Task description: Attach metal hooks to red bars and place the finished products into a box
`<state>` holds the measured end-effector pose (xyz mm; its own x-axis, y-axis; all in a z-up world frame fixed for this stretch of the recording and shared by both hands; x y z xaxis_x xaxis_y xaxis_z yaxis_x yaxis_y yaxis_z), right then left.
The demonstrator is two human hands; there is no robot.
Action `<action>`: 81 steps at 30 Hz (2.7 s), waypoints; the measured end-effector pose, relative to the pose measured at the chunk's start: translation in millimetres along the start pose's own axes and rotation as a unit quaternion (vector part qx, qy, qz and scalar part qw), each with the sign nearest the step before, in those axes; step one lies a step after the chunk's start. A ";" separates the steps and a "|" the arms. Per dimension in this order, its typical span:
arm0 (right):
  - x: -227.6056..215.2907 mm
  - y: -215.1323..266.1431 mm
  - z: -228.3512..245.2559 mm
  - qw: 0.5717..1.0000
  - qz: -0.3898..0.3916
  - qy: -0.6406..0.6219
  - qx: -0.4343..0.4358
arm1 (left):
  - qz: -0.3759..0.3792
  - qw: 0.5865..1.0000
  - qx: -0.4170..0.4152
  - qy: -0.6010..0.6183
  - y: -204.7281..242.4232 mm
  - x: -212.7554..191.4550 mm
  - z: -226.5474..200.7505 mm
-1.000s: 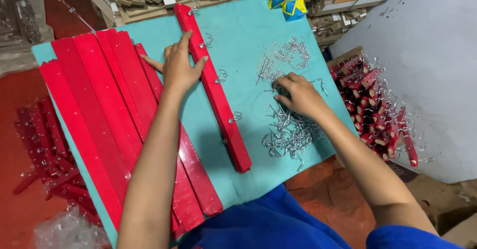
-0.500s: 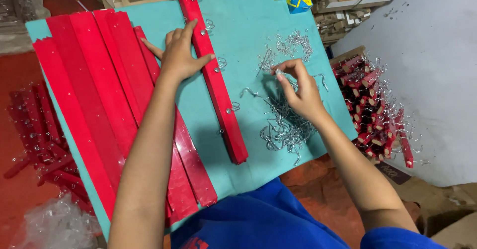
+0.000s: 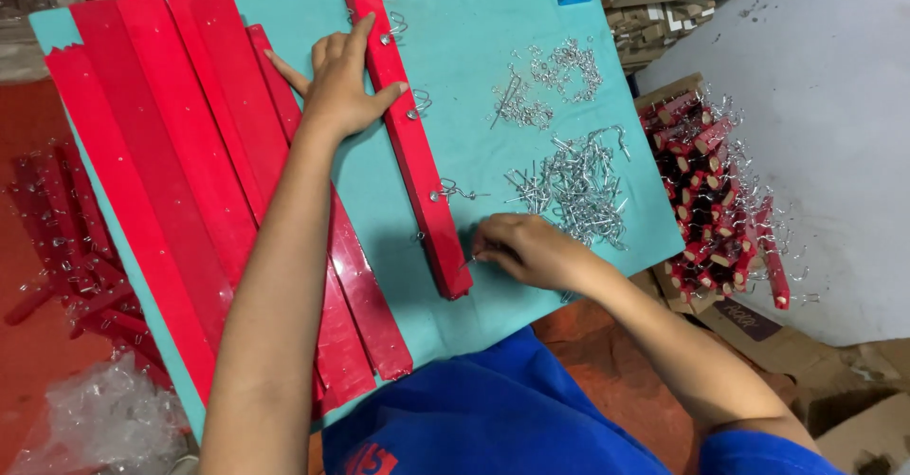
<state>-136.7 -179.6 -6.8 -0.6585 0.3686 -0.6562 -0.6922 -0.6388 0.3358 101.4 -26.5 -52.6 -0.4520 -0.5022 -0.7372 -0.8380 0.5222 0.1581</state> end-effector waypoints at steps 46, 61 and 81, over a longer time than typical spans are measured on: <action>27.2 -8.9 7.4 0.969 0.082 -0.112 0.202 | 0.027 0.999 -0.003 -0.023 -2.9 3.6 -2.3; 57.7 -7.6 11.3 0.921 -0.183 -0.322 0.120 | -0.097 0.935 0.271 0.206 0.6 -24.1 -26.5; 93.7 -4.8 -19.4 0.825 -0.153 -0.523 -0.149 | 0.121 0.893 0.263 0.344 38.6 -34.4 -177.4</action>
<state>-189.3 -155.0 -83.0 -0.4695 0.8248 0.3152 -0.8724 -0.4883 -0.0217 30.4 -111.3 95.4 -0.8333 -0.5406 -0.1157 -0.5126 0.8339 -0.2047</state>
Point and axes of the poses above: each hand's wrist, its own y-axis away from the middle knuckle, its own x-axis out of the palm, z = x × y, the point moved 8 cm from there along -y, towards the middle knuckle, and after that the axes turned 13 degrees about z, right-handed, at the moved point
